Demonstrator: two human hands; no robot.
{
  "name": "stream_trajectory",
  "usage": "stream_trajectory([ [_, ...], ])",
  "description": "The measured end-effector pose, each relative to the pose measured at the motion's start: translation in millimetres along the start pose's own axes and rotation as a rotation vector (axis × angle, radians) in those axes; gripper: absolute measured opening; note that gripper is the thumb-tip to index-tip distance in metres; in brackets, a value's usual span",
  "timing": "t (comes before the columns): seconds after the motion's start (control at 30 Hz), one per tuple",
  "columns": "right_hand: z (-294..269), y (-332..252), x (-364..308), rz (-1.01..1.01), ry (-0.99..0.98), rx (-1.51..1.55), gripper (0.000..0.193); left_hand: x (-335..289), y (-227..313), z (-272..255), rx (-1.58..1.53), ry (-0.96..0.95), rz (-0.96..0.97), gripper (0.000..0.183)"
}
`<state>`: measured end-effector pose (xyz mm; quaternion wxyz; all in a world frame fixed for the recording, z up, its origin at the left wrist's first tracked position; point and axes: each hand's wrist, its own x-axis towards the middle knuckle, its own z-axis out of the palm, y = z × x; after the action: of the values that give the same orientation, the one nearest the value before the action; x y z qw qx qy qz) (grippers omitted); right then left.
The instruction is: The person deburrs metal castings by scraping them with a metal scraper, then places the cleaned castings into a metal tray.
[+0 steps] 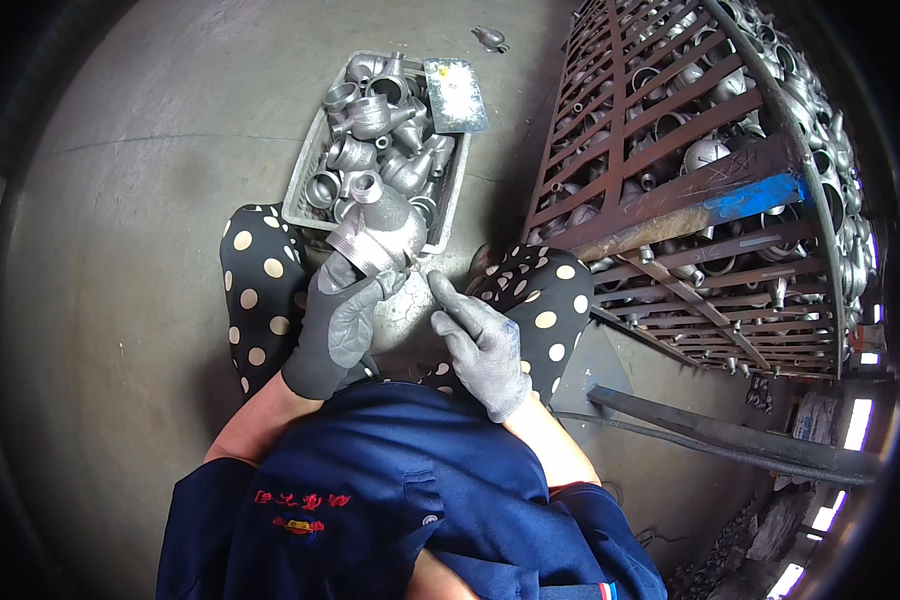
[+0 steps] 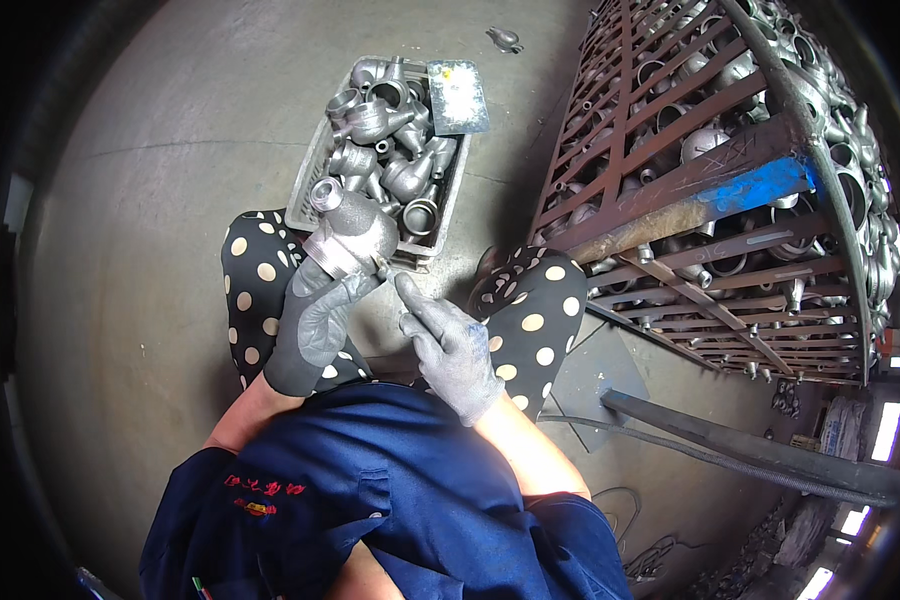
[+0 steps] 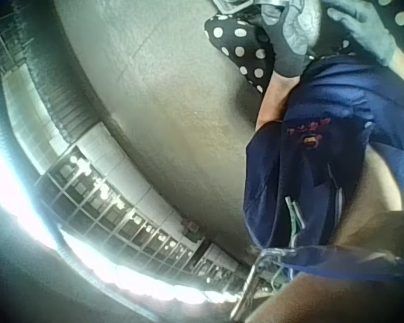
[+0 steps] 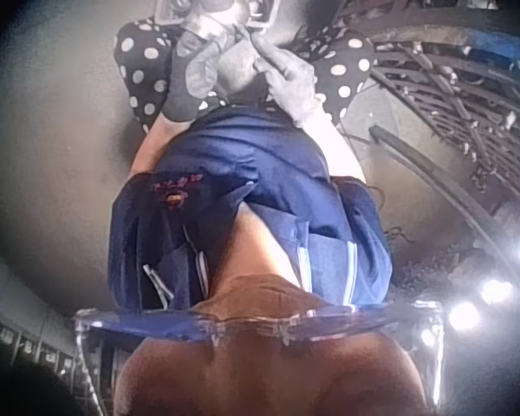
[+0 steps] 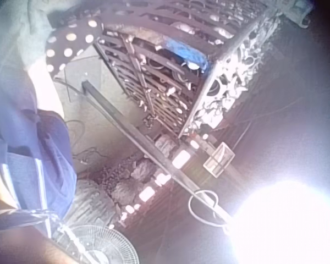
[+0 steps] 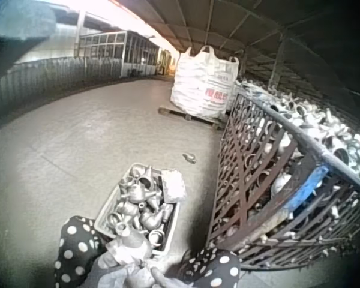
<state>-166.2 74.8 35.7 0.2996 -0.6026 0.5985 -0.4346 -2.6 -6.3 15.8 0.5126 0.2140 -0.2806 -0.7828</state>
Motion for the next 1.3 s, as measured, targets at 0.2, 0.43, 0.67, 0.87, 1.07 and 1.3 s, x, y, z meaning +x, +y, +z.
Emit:
stream_trajectory([
  [0.2, -3, -3, 0, 0.081, -0.014, 0.106, 0.044, -1, -1, -5, 0.059, 0.024, -0.018, 0.069],
  [0.43, -7, -2, -3, 0.247, -0.08, 0.237, 0.042, -1, 7, 6, 0.06, 0.034, -0.025, 0.047],
  [0.67, -8, -9, -7, 0.341, -0.15, 0.359, 0.041, -2, 6, 6, 0.095, 0.06, -0.028, 0.041],
  [0.87, -18, -20, -6, 0.529, -0.071, 0.549, 0.044, 4, -4, -13, 0.257, 0.11, -0.015, 0.039],
  [1.07, -19, -20, -9, 0.506, -0.084, 0.507, 0.044, 1, -4, -9, 0.266, 0.086, -0.045, 0.039],
  [1.3, -10, -15, -9, 0.313, -0.118, 0.342, 0.041, -4, 3, 0, 0.206, 0.04, -0.07, 0.046],
])
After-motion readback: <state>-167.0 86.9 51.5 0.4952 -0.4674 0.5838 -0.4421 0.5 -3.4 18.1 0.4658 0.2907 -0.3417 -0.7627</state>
